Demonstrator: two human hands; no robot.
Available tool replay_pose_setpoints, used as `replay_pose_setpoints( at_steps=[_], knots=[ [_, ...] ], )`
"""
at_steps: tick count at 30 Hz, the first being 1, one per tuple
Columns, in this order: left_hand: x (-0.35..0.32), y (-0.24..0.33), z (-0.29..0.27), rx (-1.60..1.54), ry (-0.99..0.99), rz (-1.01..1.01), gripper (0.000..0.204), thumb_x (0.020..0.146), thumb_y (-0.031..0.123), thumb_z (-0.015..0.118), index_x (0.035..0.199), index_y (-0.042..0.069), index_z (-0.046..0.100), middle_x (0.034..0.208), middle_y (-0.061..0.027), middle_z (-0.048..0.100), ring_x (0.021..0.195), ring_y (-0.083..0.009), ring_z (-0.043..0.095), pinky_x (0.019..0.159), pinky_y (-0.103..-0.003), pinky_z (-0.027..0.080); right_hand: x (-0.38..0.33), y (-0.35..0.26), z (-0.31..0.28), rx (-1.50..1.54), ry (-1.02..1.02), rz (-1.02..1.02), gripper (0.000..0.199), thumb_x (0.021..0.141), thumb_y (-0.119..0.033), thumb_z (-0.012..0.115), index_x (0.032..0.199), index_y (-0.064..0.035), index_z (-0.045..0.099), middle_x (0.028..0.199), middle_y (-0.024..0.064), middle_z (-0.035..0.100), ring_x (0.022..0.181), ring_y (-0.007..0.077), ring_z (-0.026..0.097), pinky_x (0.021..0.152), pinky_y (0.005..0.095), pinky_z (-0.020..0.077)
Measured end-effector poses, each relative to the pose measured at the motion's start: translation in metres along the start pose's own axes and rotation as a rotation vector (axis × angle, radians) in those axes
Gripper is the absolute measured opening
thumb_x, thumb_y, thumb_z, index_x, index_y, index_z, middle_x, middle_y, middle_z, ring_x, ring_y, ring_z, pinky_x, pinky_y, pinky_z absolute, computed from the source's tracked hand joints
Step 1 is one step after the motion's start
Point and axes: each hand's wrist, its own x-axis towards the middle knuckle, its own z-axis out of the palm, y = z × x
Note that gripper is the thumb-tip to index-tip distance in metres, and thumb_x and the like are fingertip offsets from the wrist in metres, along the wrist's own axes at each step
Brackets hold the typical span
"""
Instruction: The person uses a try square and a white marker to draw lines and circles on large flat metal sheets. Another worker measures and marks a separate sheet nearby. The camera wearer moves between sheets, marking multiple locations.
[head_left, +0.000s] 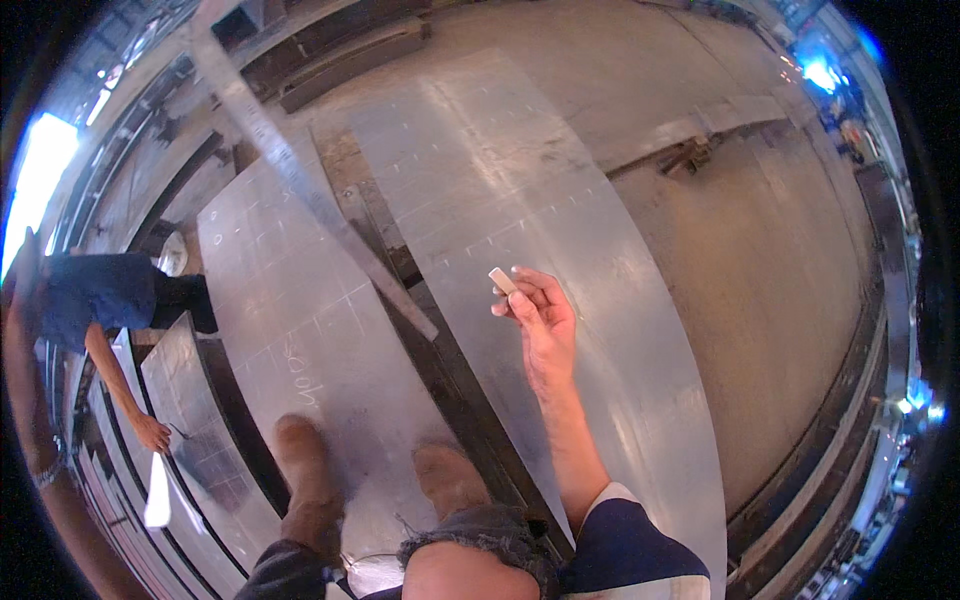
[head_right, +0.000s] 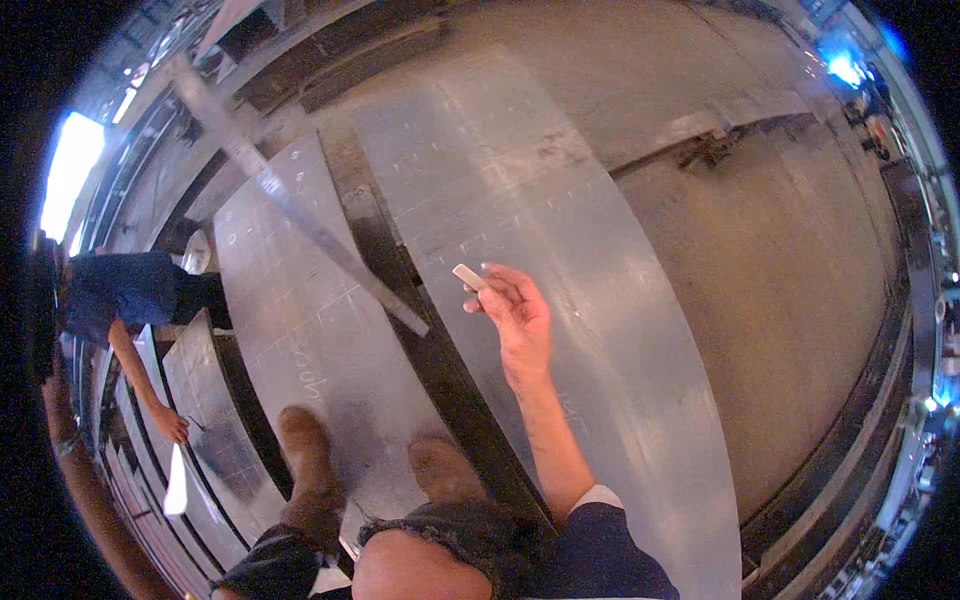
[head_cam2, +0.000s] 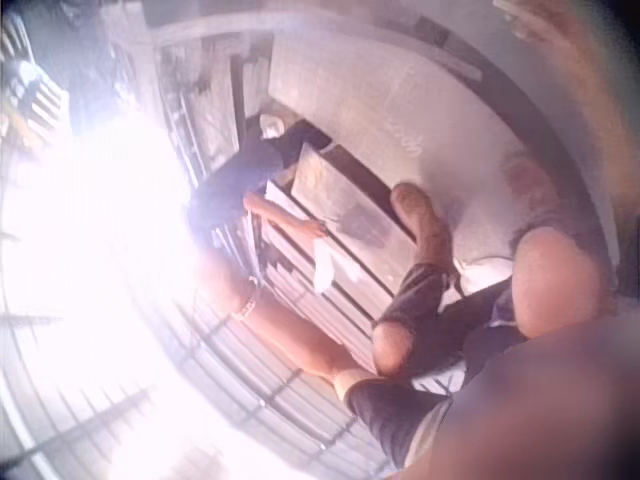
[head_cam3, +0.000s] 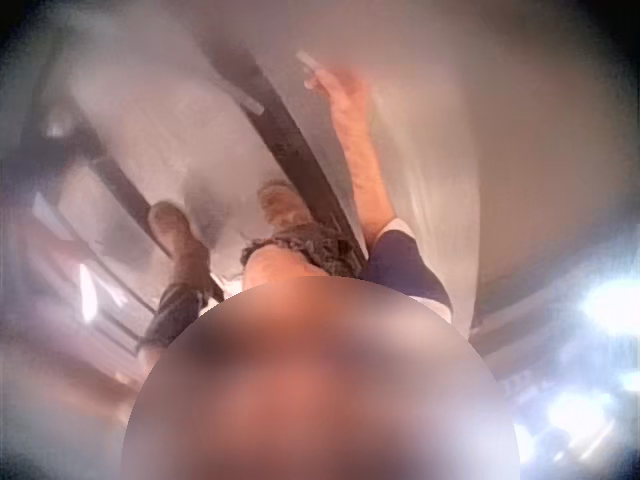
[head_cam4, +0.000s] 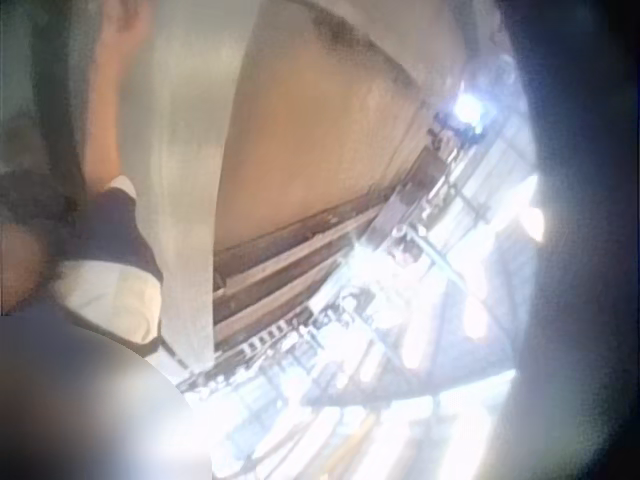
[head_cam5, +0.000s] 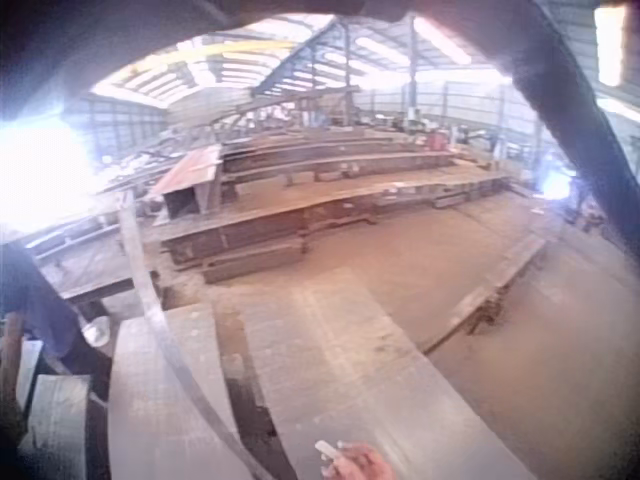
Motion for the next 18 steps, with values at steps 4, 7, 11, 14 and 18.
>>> replay_pose_setpoints(
  at_steps=[4,7,11,14,18],
  knots=[
    [0.051,-0.025,0.056,-0.155,-0.013,0.006,0.044,0.095,0.048,0.060,0.095,0.005,0.071,0.077,0.0009,0.058,0.064,-0.0075,0.045,0.058,-0.021,0.033,0.000,-0.012,0.027,0.041,-0.023,-0.088,0.026,0.092,-0.009,0.066,0.116,-0.0009,0.059,0.104,0.0127,0.069,0.095,0.0224,0.067,0.083,0.0361,0.0539],
    [0.084,-0.015,0.107,-0.179,-0.148,0.078,0.050,0.094,0.053,0.061,0.085,0.005,0.071,0.071,0.0048,0.055,0.060,-0.0044,0.042,0.056,-0.019,0.030,-0.011,-0.027,0.016,0.106,-0.002,-0.187,0.022,0.092,-0.008,0.066,0.111,-0.0011,0.059,0.103,0.0130,0.069,0.096,0.0241,0.068,0.083,0.0359,0.0538],
    [0.105,0.018,0.140,-0.328,-0.155,0.140,0.048,0.095,0.050,0.062,0.089,0.003,0.071,0.074,0.0039,0.059,0.063,-0.0029,0.044,0.056,-0.019,0.031,-0.028,-0.054,-0.001,0.156,0.026,-0.308,0.017,0.090,-0.006,0.067,0.105,-0.0034,0.058,0.105,0.0130,0.067,0.097,0.0246,0.067,0.083,0.0361,0.0535],
    [0.123,0.041,0.160,-0.438,-0.059,0.175,0.045,0.095,0.049,0.062,0.091,0.005,0.072,0.075,0.0042,0.059,0.064,-0.0021,0.043,0.056,-0.020,0.030,-0.035,-0.073,-0.021,0.095,0.122,-0.363,0.016,0.090,-0.005,0.065,0.102,-0.0053,0.055,0.103,0.0119,0.064,0.095,0.0255,0.066,0.081,0.0367,0.0523],
    [0.161,0.046,0.180,-0.358,-0.212,0.289,0.040,0.096,0.048,0.061,0.085,0.010,0.070,0.073,0.0059,0.056,0.061,-0.0022,0.039,0.056,-0.019,0.028,-0.045,-0.091,-0.032,0.045,0.199,-0.512,0.018,0.087,0.005,0.064,0.099,-0.0058,0.055,0.102,0.0125,0.064,0.095,0.0246,0.065,0.081,0.0366,0.0534]
  ],
)
